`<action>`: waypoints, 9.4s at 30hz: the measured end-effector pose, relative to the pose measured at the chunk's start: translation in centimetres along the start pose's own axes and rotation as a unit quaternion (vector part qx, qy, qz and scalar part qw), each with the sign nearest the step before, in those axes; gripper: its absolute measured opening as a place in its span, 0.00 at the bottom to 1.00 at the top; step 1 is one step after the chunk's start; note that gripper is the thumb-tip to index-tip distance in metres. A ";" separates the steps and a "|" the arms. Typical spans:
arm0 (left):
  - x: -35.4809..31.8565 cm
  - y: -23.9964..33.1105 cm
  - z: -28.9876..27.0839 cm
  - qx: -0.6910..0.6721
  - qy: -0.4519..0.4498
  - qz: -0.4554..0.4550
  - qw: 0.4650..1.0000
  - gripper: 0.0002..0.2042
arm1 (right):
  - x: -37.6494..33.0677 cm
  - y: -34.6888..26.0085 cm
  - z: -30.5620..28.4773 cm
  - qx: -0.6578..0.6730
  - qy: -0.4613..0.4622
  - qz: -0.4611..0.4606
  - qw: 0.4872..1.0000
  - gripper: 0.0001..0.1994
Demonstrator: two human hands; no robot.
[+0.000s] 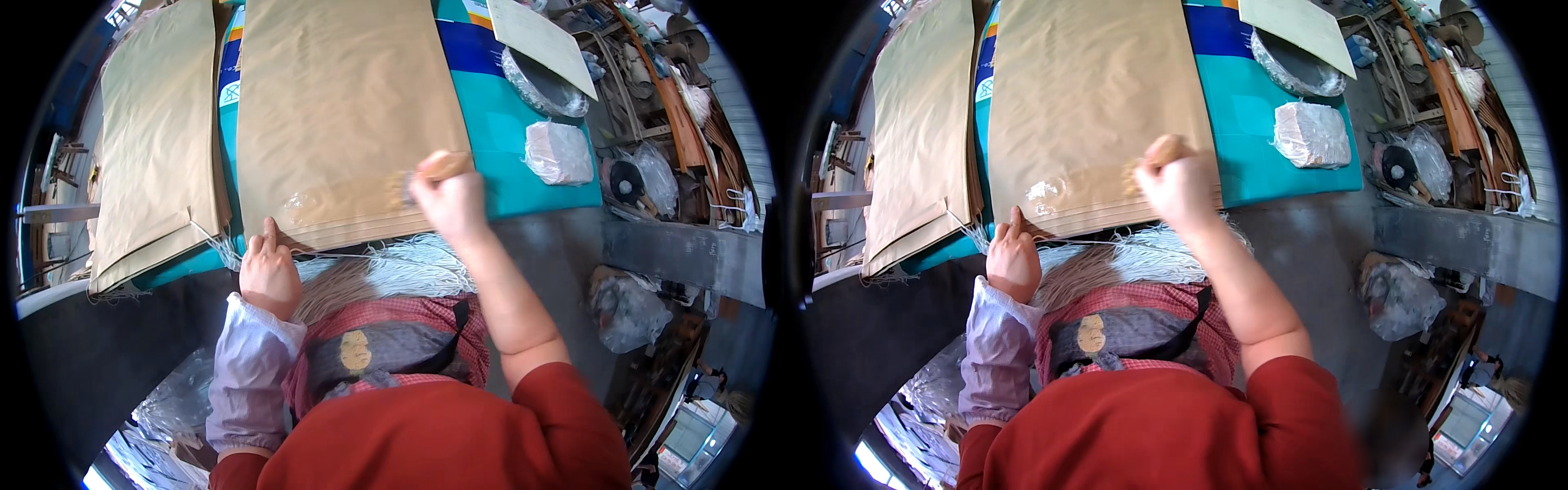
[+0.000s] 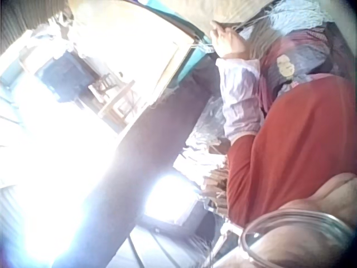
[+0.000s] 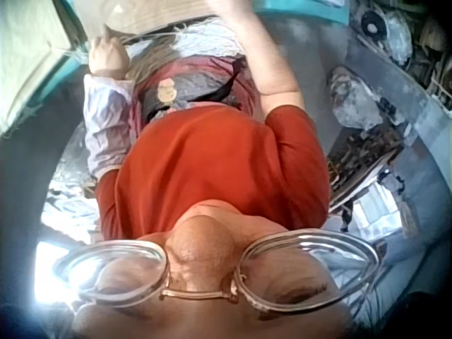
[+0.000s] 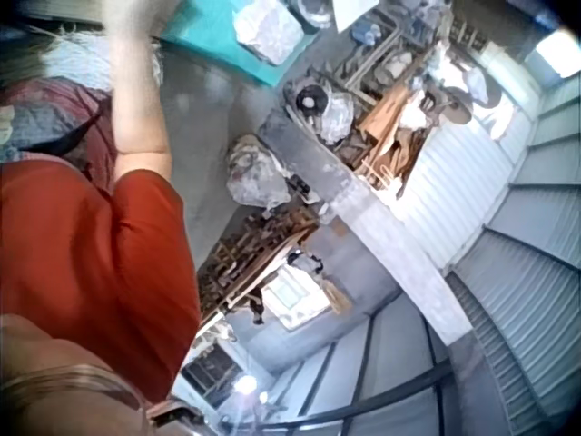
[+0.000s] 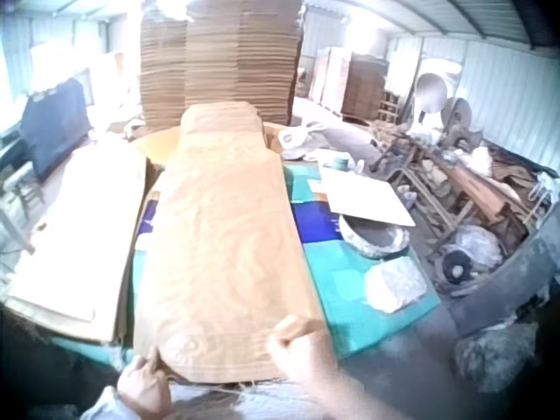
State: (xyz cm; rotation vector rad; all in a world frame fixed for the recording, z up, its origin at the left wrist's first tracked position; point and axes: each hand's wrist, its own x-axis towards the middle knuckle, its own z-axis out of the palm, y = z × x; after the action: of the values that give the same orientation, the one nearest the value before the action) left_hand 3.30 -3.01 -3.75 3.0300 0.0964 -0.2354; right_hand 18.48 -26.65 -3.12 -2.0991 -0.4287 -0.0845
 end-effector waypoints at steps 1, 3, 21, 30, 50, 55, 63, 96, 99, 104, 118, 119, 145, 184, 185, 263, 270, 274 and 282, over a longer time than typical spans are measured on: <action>0.2 0.2 -0.2 -0.003 -0.001 0.002 1.000 0.08 | 0.1 1.1 -1.4 -0.055 0.025 -0.019 0.998 0.05; 0.4 0.5 -0.6 -0.006 -0.009 -0.002 1.000 0.08 | 0.7 1.8 -2.8 -0.111 0.023 -0.017 0.993 0.06; -4.9 -0.7 -9.9 -0.576 -0.173 0.042 0.798 0.09 | -1.9 5.0 -12.6 -0.250 0.007 -0.143 0.958 0.15; -4.6 -2.1 -14.3 -0.318 0.023 0.042 0.947 0.03 | -6.9 -2.2 -9.4 0.192 -0.290 -0.018 0.937 0.06; 4.4 -3.1 -0.2 -0.045 0.268 0.073 0.960 0.10 | 0.7 8.3 -7.5 0.228 -0.179 0.240 0.926 0.11; 4.0 -4.0 1.3 -0.142 0.181 0.056 0.972 0.07 | 0.1 8.0 -6.3 0.171 -0.187 0.212 0.944 0.17; 4.1 -4.2 -0.3 -0.210 0.127 0.179 0.953 0.18 | -1.1 6.4 -4.8 -0.143 -0.064 -0.233 0.960 0.18; 4.1 -4.9 3.6 -0.151 0.201 -0.071 0.965 0.25 | -1.1 5.3 -2.0 -0.352 0.022 -0.009 0.936 0.21; 4.3 -5.5 3.8 -0.177 0.208 -0.061 0.960 0.24 | -1.0 5.7 -2.9 -0.169 0.050 -0.129 0.976 0.16; 2.2 -3.1 -0.9 -0.425 0.218 -0.217 0.851 0.32 | -0.6 3.7 -10.2 0.430 -0.103 0.269 0.856 0.24; -5.9 -17.4 -5.5 -0.395 0.386 -0.268 0.789 0.11 | 0.9 -2.6 8.0 0.175 -0.130 -0.004 0.976 0.15; -7.0 -20.1 -5.9 -0.337 0.384 -0.305 0.804 0.11 | 1.8 -4.9 9.8 0.302 -0.207 0.037 0.930 0.16; 4.1 -5.3 0.9 -0.209 0.166 -0.103 0.958 0.32 | 1.6 8.5 -19.4 -0.495 -0.100 -0.020 0.863 0.21; -5.9 -0.5 2.6 -0.165 0.104 0.057 0.979 0.17 | 6.1 2.3 -13.6 0.219 0.182 0.020 0.958 0.02; -6.9 -0.7 5.0 -0.161 -0.010 0.069 0.984 0.13 | 3.6 0.7 -11.3 0.246 0.129 0.014 0.960 0.04; 4.7 -5.5 1.1 -0.270 0.181 -0.028 0.945 0.03 | -0.2 10.1 -6.3 -0.065 -0.125 0.077 0.987 0.05; 4.4 -3.3 -0.6 -0.076 0.247 0.058 0.964 0.10 | 0.9 7.6 -7.8 0.230 -0.207 0.252 0.917 0.15; 4.0 -4.1 1.1 -0.135 0.222 0.069 0.963 0.13 | 0.0 6.5 -6.4 0.156 -0.167 0.234 0.945 0.20; 4.2 -4.3 1.1 -0.194 0.202 0.139 0.950 0.19 | -0.3 7.6 -6.9 0.304 -0.171 0.247 0.904 0.20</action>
State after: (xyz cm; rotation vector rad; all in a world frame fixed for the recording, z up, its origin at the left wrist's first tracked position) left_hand 6.96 1.40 -5.88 2.6076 -0.2258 0.3834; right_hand 21.50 -36.14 -5.60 -1.5335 -0.0858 0.6466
